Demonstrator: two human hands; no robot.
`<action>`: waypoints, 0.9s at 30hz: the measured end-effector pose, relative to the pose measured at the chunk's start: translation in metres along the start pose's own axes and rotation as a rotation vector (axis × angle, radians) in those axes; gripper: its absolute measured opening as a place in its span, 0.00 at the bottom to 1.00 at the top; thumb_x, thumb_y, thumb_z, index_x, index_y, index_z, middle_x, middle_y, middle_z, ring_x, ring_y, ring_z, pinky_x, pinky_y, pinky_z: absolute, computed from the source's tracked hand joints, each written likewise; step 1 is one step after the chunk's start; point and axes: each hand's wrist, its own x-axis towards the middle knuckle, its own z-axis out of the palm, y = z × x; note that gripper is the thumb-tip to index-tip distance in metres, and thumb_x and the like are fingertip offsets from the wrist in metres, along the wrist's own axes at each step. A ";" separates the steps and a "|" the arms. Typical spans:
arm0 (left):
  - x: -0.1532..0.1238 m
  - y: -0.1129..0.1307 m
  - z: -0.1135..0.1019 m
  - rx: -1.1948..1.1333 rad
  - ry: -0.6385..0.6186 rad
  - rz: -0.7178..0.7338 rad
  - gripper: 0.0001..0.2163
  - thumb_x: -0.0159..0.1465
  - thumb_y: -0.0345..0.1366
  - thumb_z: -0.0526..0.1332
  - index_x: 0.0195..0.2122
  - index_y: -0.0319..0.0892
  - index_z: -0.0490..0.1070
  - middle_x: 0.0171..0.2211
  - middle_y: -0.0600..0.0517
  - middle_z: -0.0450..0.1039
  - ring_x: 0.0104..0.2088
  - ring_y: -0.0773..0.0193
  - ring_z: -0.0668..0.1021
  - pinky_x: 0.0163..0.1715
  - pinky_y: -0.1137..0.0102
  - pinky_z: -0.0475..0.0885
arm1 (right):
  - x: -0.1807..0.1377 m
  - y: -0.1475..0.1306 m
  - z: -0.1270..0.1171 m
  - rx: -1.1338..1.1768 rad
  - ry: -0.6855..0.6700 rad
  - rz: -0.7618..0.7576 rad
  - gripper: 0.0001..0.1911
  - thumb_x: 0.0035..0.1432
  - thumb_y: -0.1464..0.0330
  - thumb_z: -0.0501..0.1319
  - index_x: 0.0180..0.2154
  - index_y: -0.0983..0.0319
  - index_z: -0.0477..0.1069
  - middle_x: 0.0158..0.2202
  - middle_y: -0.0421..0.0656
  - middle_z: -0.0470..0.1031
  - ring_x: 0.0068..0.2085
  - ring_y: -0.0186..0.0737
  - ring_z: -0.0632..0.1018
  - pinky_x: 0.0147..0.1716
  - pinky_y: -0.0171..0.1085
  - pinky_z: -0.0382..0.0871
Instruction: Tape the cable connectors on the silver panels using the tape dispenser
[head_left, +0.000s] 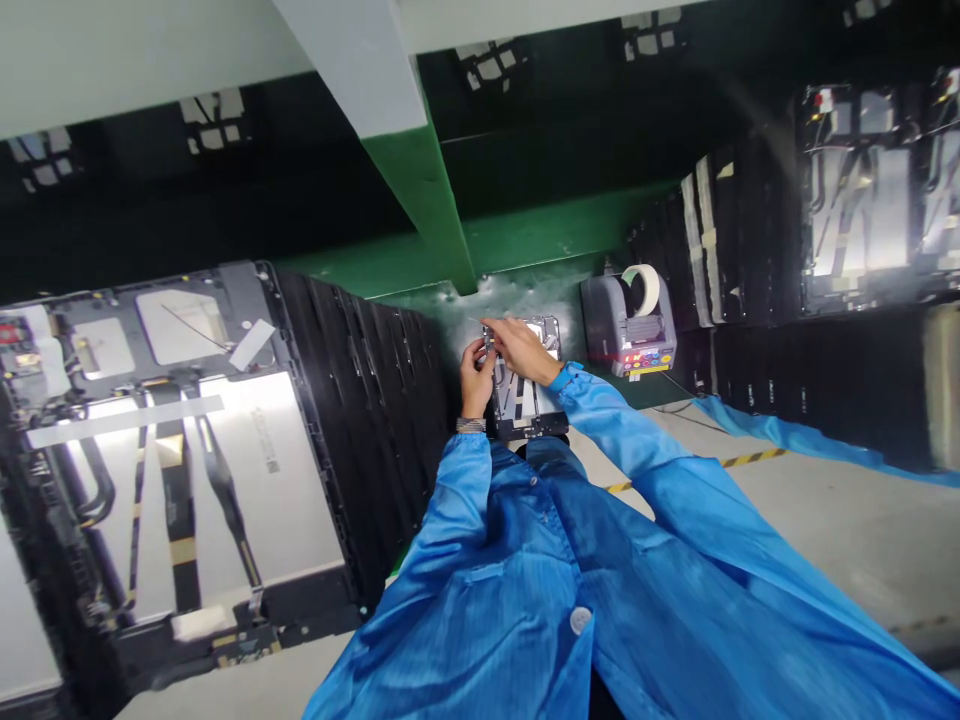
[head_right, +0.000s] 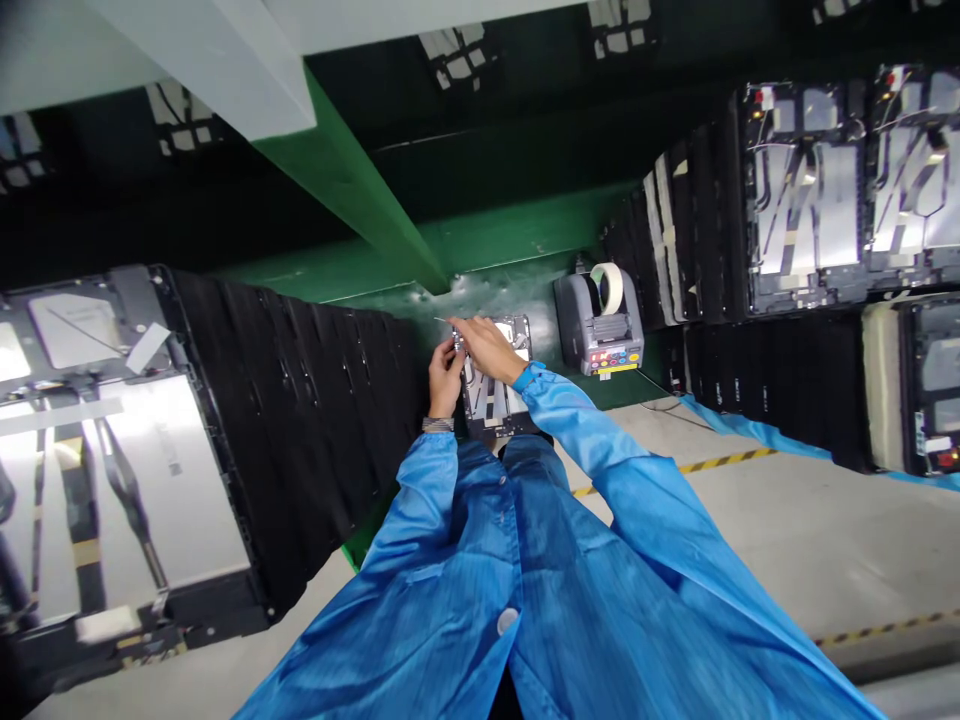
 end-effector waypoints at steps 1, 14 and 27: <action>0.000 0.000 0.001 0.006 0.000 0.005 0.20 0.68 0.50 0.69 0.56 0.46 0.75 0.57 0.45 0.79 0.57 0.54 0.81 0.62 0.58 0.73 | 0.002 0.000 -0.002 0.002 -0.003 0.000 0.31 0.66 0.78 0.52 0.69 0.65 0.63 0.52 0.54 0.77 0.52 0.54 0.72 0.56 0.52 0.67; 0.009 -0.002 0.006 -0.026 0.052 -0.028 0.16 0.66 0.42 0.71 0.52 0.44 0.75 0.54 0.45 0.80 0.54 0.56 0.82 0.60 0.58 0.74 | -0.007 0.009 0.000 0.092 0.025 0.067 0.37 0.61 0.81 0.54 0.70 0.60 0.64 0.45 0.48 0.77 0.50 0.52 0.73 0.54 0.50 0.69; 0.008 0.005 0.003 -0.042 0.022 0.021 0.24 0.64 0.44 0.72 0.59 0.46 0.71 0.61 0.42 0.75 0.59 0.53 0.79 0.61 0.58 0.74 | -0.054 -0.066 0.024 1.699 0.440 0.679 0.23 0.57 0.69 0.68 0.55 0.58 0.74 0.36 0.40 0.78 0.33 0.36 0.75 0.35 0.36 0.70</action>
